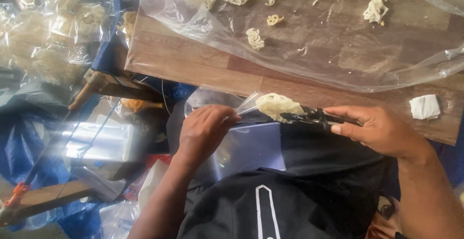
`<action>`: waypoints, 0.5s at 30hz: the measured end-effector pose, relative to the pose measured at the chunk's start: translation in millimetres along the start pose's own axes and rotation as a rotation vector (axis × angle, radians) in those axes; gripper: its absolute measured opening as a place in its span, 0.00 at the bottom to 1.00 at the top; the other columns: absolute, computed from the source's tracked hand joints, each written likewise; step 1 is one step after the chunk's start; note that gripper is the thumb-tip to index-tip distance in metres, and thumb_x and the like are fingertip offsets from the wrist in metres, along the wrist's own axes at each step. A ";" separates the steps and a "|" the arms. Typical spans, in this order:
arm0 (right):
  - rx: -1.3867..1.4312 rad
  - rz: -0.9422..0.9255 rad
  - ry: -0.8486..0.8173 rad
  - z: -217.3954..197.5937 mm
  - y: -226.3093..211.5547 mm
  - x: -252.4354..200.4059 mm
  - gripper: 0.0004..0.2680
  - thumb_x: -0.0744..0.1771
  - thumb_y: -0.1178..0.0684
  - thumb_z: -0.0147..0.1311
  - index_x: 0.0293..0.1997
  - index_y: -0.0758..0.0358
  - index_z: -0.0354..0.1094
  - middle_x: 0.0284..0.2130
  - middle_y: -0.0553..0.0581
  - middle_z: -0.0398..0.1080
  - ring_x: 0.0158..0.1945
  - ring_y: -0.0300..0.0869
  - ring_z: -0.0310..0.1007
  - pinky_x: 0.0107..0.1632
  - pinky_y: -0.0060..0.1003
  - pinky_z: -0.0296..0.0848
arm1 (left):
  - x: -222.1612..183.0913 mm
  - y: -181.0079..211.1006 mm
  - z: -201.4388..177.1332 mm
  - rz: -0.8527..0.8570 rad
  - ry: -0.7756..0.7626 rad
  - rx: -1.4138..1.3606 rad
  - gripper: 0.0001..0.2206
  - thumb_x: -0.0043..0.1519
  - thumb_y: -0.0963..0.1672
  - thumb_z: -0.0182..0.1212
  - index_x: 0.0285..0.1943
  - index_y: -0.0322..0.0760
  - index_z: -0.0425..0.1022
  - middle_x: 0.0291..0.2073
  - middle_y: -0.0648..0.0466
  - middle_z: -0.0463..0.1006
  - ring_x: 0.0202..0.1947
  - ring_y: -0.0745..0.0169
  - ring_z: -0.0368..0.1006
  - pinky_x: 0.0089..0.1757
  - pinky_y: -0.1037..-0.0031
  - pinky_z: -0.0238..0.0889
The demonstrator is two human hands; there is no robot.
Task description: Manually packaging individual crackers into plastic bags and sealing them with a heat sealer.
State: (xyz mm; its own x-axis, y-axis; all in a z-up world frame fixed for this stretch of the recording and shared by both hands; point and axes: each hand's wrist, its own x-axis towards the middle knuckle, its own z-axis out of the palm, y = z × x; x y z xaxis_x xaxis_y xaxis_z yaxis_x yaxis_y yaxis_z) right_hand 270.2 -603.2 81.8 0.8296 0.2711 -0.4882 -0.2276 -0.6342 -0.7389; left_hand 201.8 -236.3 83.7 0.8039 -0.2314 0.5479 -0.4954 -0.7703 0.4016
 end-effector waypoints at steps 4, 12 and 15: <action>-0.082 0.000 -0.093 -8.7 -6.6 2.3 0.19 0.60 0.61 0.64 0.58 0.60 0.79 0.21 0.63 0.83 0.14 0.42 0.59 0.22 0.35 0.53 | -9.4 -1.7 -6.1 0.081 -0.123 0.063 0.11 0.60 0.42 0.70 0.48 0.41 0.73 0.42 0.55 0.84 0.47 0.62 0.82 0.48 0.69 0.74; -0.515 0.109 -0.181 -16.3 -21.3 -11.3 0.17 0.61 0.49 0.66 0.57 0.39 0.80 0.13 0.57 0.81 0.11 0.39 0.54 0.20 0.33 0.51 | -14.3 11.0 2.4 0.162 -0.258 0.034 0.13 0.63 0.47 0.66 0.49 0.37 0.75 0.47 0.53 0.84 0.48 0.56 0.81 0.48 0.66 0.73; -0.538 -0.006 -0.212 -14.8 -21.4 -11.3 0.18 0.60 0.48 0.64 0.56 0.38 0.79 0.21 0.53 0.89 0.09 0.38 0.61 0.16 0.32 0.55 | -11.3 19.0 9.5 0.048 -0.395 -0.125 0.15 0.66 0.48 0.58 0.54 0.34 0.76 0.49 0.47 0.84 0.49 0.51 0.82 0.48 0.63 0.74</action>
State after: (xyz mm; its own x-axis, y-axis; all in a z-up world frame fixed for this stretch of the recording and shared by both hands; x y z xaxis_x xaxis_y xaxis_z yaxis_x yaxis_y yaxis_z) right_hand 273.2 -603.5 110.0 0.6968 0.3798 -0.6085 0.1139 -0.8961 -0.4289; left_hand 186.5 -253.9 78.3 0.8315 -0.4942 0.2536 -0.5517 -0.6810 0.4816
